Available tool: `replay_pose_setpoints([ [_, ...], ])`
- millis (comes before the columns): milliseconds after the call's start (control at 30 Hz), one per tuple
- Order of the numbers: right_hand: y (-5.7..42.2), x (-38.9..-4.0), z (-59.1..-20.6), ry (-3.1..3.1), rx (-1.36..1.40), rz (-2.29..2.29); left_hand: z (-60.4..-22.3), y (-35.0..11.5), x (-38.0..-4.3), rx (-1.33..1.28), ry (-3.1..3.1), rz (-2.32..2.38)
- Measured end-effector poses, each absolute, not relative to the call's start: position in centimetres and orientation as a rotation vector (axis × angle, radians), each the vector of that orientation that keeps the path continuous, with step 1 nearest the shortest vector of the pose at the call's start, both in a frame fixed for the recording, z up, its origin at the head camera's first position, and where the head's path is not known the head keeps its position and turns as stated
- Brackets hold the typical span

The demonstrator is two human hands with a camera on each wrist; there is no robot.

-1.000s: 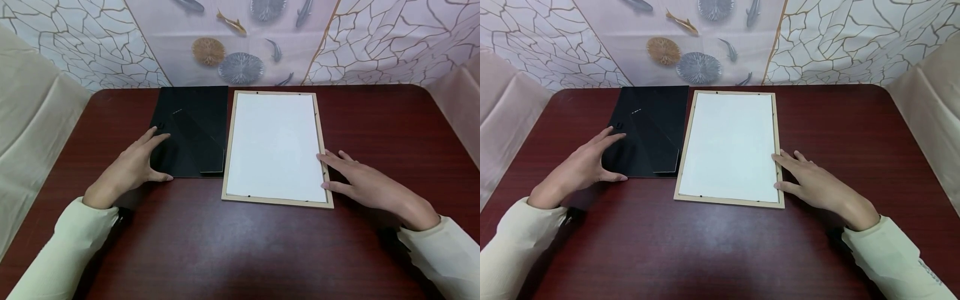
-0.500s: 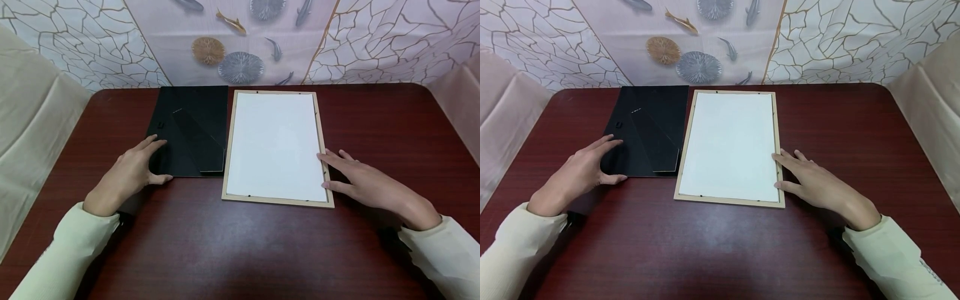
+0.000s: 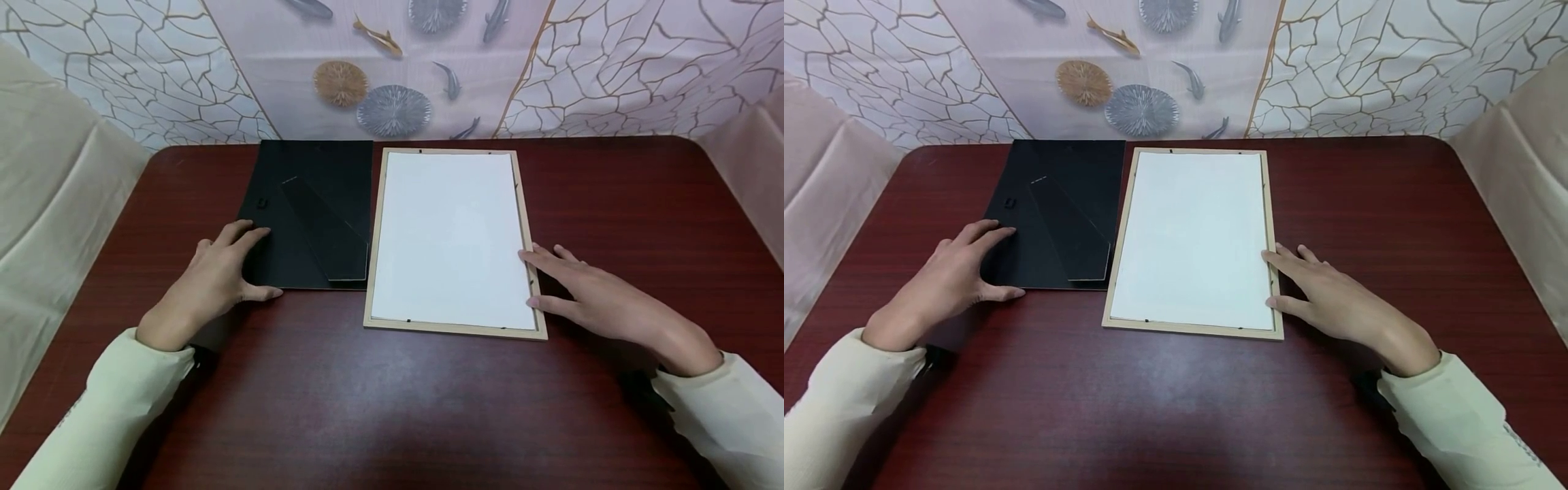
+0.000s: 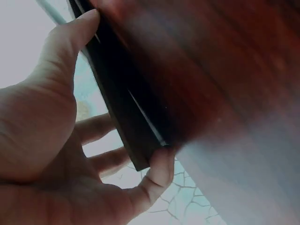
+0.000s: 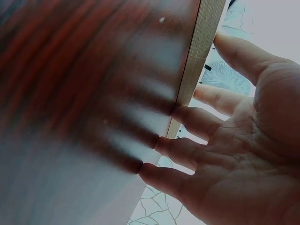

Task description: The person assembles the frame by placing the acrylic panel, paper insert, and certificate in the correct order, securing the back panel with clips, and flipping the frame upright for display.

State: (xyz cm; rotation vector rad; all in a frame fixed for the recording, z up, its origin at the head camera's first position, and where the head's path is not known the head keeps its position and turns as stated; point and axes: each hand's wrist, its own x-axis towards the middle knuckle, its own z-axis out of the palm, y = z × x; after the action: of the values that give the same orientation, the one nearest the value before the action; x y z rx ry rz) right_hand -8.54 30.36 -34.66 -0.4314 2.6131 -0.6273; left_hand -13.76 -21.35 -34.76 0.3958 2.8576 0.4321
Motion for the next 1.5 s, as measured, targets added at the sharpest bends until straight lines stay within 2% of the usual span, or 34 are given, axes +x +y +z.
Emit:
replay_pose_setpoints([
  [300,30.4,-8.5,-34.7,2.607,-0.429,-0.633,-35.0,-20.9,-13.2,0.397,2.901,0.269],
  [833,30.4,-8.5,-34.8,2.601,-0.42,-0.648,-34.8,-21.2,-13.1,0.438,2.932,0.381],
  [1033,30.4,-8.5,-34.7,2.604,-0.419,-0.646,-34.8,-21.4,-13.1,0.54,2.922,0.472],
  [1500,30.4,-8.5,-34.7,2.598,-0.414,-0.652,-35.5,-22.0,-12.1,0.622,3.06,0.371],
])
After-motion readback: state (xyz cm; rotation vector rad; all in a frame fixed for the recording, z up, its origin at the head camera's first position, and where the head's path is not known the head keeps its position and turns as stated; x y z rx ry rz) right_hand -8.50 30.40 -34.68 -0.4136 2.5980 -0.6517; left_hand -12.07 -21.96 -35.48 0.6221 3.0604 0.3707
